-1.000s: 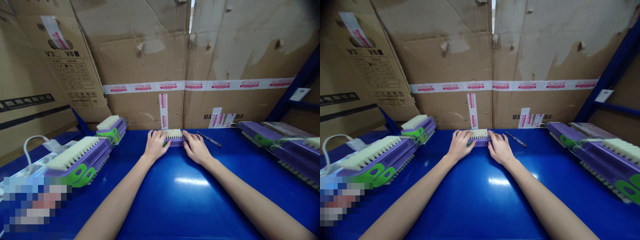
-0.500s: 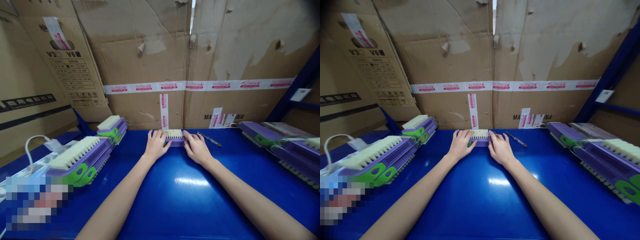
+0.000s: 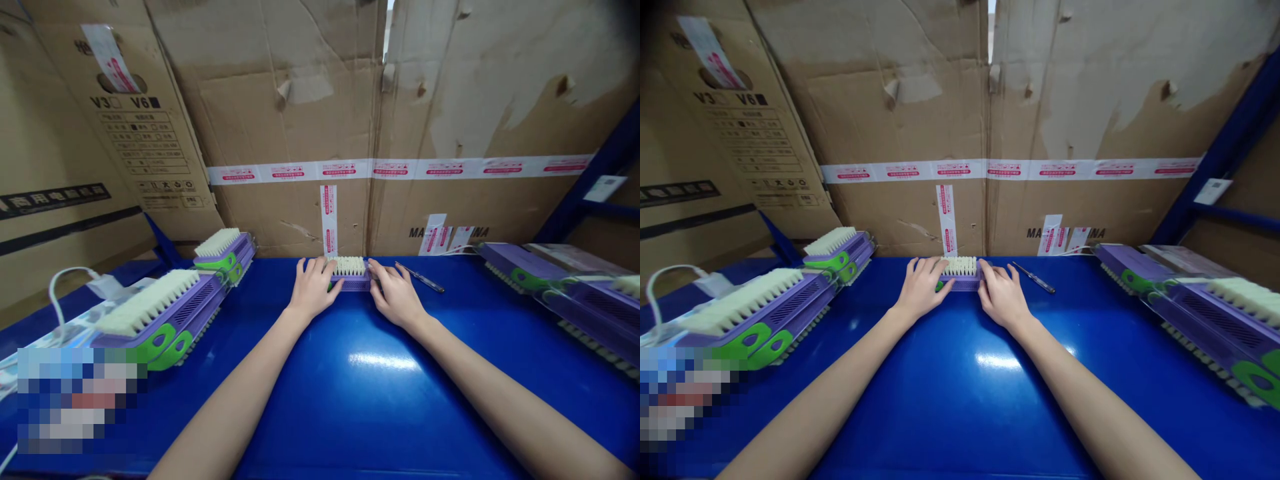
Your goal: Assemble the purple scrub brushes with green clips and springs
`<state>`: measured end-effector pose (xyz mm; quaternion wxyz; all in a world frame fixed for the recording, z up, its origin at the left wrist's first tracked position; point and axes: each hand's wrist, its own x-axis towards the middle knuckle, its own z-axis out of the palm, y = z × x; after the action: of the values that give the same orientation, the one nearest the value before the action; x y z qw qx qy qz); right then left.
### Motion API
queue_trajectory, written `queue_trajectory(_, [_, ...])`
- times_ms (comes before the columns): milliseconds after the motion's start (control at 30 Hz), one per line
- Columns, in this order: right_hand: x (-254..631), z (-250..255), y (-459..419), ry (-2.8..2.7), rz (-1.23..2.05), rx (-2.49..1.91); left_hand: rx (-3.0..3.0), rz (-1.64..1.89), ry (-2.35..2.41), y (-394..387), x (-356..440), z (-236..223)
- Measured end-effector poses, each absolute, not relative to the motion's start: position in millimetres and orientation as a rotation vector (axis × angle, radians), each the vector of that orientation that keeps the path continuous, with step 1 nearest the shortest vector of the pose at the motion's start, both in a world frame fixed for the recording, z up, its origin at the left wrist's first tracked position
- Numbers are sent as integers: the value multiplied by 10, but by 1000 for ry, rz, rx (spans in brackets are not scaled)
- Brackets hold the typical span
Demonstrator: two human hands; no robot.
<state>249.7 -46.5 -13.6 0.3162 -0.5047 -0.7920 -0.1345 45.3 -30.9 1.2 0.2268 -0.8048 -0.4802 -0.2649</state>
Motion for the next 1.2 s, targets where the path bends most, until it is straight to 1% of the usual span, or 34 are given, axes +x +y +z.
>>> queue_trajectory(167, [2549, -146, -423, -2079, -328, -1371, -2222, -733, -1323, -306, 453, 10])
queue_trajectory(567, [2660, -194, -264, -2169, -94, -1330, -2232, -748, -1323, -316, 458, 5])
queue_trajectory(733, [2684, -212, -178, -2202, 46, -1407, -2227, -739, -1297, -322, 475, -14])
queue_trajectory(867, [2629, -160, -254, -2198, -64, -1442, -2268, -710, -1191, -394, 567, 6])
queue_trajectory(1000, [2536, -137, -356, -2208, -188, -1493, -2416, -687, -965, -538, 770, 41])
queue_trajectory(1100, [2482, -149, -388, -2189, -195, -1568, -2603, -656, -793, -723, 981, 54])
queue_trajectory(1200, [2458, -157, -393, -2178, -184, -1548, -2789, -669, -663, -979, 1185, 53])
